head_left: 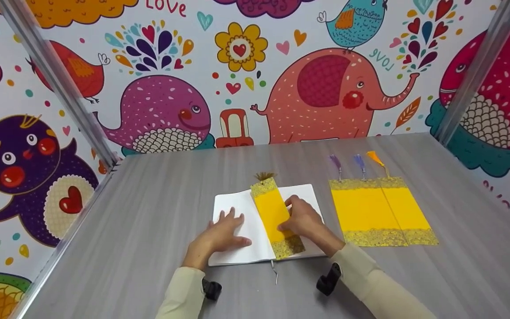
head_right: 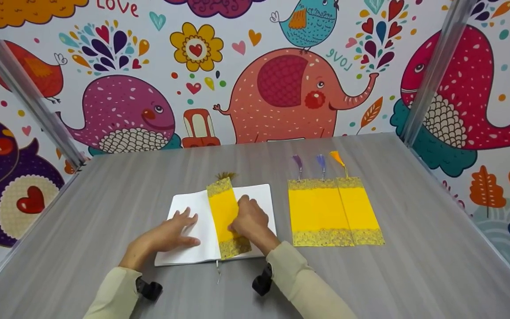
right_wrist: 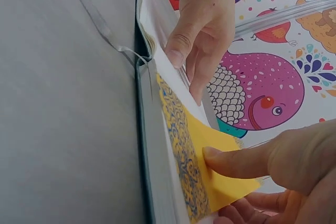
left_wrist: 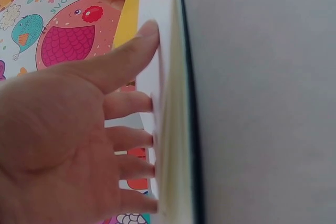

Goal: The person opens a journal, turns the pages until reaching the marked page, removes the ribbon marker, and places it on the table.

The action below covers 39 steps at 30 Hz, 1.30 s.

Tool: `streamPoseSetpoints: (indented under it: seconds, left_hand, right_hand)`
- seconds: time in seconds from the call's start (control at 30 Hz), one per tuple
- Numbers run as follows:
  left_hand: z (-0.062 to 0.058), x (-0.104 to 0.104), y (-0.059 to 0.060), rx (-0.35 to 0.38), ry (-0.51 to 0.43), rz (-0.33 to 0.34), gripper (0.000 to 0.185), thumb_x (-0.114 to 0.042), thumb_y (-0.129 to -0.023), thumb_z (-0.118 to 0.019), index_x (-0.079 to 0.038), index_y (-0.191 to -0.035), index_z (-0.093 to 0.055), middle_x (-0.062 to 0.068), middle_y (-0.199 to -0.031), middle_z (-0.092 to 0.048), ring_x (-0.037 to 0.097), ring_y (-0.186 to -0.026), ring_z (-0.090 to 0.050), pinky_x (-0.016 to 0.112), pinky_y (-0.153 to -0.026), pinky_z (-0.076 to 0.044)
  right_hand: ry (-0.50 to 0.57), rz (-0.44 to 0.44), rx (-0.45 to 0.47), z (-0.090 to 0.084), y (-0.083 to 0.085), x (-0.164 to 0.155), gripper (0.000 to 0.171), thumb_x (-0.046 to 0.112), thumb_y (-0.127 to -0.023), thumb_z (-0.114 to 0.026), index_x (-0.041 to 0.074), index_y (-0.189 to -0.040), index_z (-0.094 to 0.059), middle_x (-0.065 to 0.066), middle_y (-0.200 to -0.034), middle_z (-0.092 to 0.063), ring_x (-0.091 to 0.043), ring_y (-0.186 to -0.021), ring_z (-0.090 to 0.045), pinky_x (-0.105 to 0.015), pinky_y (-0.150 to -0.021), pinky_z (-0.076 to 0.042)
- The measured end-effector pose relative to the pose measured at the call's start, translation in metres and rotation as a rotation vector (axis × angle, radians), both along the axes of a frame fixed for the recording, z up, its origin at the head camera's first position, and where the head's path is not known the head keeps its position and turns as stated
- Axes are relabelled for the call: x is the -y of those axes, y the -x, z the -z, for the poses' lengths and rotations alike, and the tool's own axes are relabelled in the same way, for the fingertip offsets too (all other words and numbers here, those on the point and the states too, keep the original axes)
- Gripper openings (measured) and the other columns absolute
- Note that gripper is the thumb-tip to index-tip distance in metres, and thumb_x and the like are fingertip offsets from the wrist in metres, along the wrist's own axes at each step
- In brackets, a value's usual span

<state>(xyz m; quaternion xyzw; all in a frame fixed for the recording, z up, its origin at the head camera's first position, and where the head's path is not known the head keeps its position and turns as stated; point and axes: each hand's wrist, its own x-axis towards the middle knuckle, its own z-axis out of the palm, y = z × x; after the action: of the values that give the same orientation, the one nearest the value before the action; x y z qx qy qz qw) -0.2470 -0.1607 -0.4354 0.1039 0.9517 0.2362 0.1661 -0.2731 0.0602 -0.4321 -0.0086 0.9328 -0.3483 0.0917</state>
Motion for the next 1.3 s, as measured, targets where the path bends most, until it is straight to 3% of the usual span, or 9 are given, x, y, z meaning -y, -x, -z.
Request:
streamPoseSetpoints:
  seconds: [0.2,0.37,0.57,0.8,1.13,1.3]
  left_hand:
    - [0.001,-0.001,0.001,0.009,0.011,-0.001,0.076,-0.034,-0.090,-0.073,-0.003,-0.152,-0.041,0.026,-0.165,-0.018,0.048,-0.154,-0.010,0.069,-0.120,-0.010]
    - [0.002,0.000,0.001,0.006,0.011,-0.007,0.076,-0.034,-0.090,-0.074,-0.003,-0.152,-0.041,0.026,-0.165,-0.018,0.048,-0.154,-0.010,0.068,-0.121,-0.010]
    - [0.001,0.000,0.001,0.001,0.004,-0.003,0.075,-0.033,-0.091,-0.073,-0.002,-0.151,-0.041,0.027,-0.165,-0.018,0.049,-0.154,-0.010,0.069,-0.121,-0.010]
    - [-0.002,0.000,0.001,0.005,0.004,-0.004,0.076,-0.032,-0.090,-0.073,-0.002,-0.152,-0.041,0.026,-0.165,-0.018,0.049,-0.154,-0.010,0.069,-0.121,-0.009]
    - [0.001,0.001,0.002,0.000,0.006,0.012,0.076,-0.033,-0.091,-0.072,-0.002,-0.152,-0.039,0.027,-0.165,-0.018,0.049,-0.153,-0.010,0.070,-0.120,-0.011]
    - [0.001,0.003,0.000,-0.023,-0.004,0.022,0.076,-0.033,-0.091,-0.073,-0.001,-0.151,-0.041,0.028,-0.164,-0.019,0.051,-0.152,-0.012,0.072,-0.118,-0.012]
  right_hand:
    - [0.112,-0.004,-0.035,0.002,-0.002,-0.006,0.042,0.011,-0.079,-0.084,0.004,-0.116,-0.064,-0.009,-0.090,-0.064,-0.017,-0.073,-0.057,-0.025,-0.063,-0.049]
    - [0.209,-0.021,0.035,0.000,0.000,-0.010,0.030,0.009,-0.086,-0.077,0.003,-0.114,-0.068,-0.009,-0.088,-0.066,-0.016,-0.067,-0.058,-0.022,-0.055,-0.051]
    - [0.334,-0.007,0.162,-0.007,0.003,-0.018,0.027,0.011,-0.091,-0.073,0.007,-0.117,-0.068,-0.009,-0.093,-0.066,-0.018,-0.071,-0.065,-0.028,-0.059,-0.058]
    - [0.431,0.016,0.219,-0.007,0.002,-0.029,0.030,0.016,-0.093,-0.072,0.010,-0.122,-0.068,-0.008,-0.098,-0.069,-0.018,-0.075,-0.067,-0.029,-0.065,-0.060]
    - [0.517,0.047,0.205,-0.018,0.010,-0.054,0.038,0.023,-0.094,-0.070,0.011,-0.130,-0.064,-0.008,-0.113,-0.071,-0.020,-0.089,-0.066,-0.030,-0.075,-0.060]
    - [0.494,0.070,0.169,-0.028,0.013,-0.075,0.040,0.025,-0.095,-0.069,0.011,-0.132,-0.063,-0.009,-0.116,-0.071,-0.021,-0.093,-0.065,-0.029,-0.077,-0.059]
